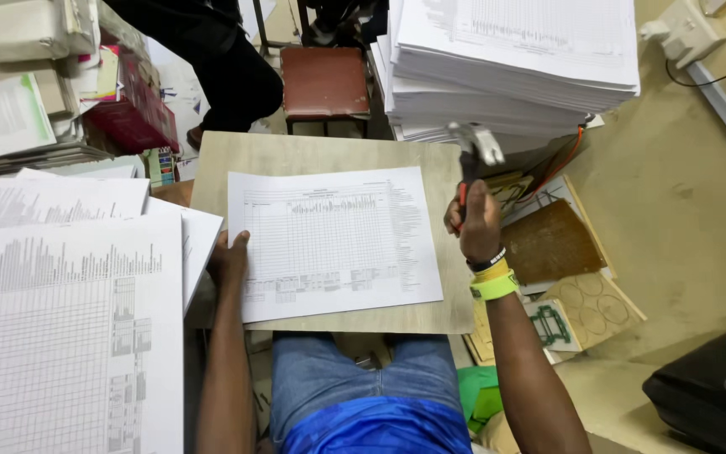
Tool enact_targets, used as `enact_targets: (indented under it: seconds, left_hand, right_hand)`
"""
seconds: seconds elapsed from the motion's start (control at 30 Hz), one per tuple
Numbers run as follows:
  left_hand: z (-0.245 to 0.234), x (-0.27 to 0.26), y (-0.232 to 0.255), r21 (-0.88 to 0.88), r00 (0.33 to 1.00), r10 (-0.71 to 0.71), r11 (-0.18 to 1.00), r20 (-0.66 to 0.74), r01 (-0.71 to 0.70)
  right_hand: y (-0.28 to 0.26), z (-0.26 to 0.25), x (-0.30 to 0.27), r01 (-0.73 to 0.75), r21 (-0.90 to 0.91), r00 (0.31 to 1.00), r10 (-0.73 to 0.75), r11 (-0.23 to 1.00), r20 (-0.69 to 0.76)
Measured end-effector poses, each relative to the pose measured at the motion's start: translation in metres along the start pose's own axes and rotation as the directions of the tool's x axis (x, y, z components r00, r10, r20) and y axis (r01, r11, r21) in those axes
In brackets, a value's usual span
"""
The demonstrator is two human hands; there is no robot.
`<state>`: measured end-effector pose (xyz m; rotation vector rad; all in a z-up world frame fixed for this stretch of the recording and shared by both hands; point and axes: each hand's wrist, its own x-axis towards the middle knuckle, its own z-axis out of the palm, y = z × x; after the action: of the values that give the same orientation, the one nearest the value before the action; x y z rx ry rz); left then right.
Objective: The person repeatedly picks up sheets of paper from a stack, places them on a wooden board on their lap, and strikes them with a hammer. They then move the struck papers to a separate pile and repeat the process.
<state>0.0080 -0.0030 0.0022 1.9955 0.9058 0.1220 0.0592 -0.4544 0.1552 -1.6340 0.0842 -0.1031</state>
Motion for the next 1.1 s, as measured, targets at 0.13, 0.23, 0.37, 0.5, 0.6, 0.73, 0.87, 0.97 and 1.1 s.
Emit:
enact_targets:
  seconds: [0.13,0.23,0.37,0.5,0.6,0.73,0.87,0.97,1.1]
  left_hand:
    - [0.002,-0.002,-0.008,0.002,1.0,-0.011,1.0,-0.005,0.011]
    - [-0.004,-0.004,-0.005,-0.01,1.0,0.001,1.0,0.006,-0.001]
    - [-0.002,-0.005,-0.003,-0.005,1.0,0.022,1.0,0.006,-0.022]
    - [-0.002,-0.005,0.002,-0.005,1.0,0.022,1.0,-0.002,-0.022]
    - [0.0,0.001,-0.011,-0.011,1.0,0.029,1.0,0.001,-0.029]
    - [0.002,0.004,-0.015,0.011,1.0,0.015,1.0,0.006,-0.015]
    - [-0.005,-0.006,0.006,0.04,0.999,0.044,0.998,0.005,-0.044]
    - [0.004,0.003,-0.009,0.037,0.999,0.038,0.999,-0.009,-0.038]
    - [-0.001,0.0,0.014,0.074,0.999,0.03,0.997,0.025,-0.032]
  right_hand:
    - [0.121,-0.014,0.018,0.079,-0.142,0.996,-0.084,0.987,-0.028]
    - [0.089,-0.012,0.003,-0.295,-0.299,0.952,0.306,0.907,-0.011]
    - [-0.025,-0.004,-0.019,0.196,-0.06,0.98,-0.198,0.979,-0.013]
    - [0.069,-0.02,-0.001,0.543,-0.11,0.817,-0.555,0.832,-0.156]
    - [0.151,-0.038,0.019,-0.061,-0.408,0.98,0.133,0.911,0.149]
    - [0.037,-0.023,-0.001,-0.221,-0.163,0.975,0.214,0.962,-0.06]
    - [-0.014,-0.007,-0.005,0.389,0.098,0.908,-0.364,0.916,-0.209]
    - [0.098,-0.025,-0.003,0.12,-0.459,0.993,-0.109,0.88,0.052]
    - [0.083,-0.056,0.029,-0.41,-0.293,0.911,0.374,0.864,-0.173]
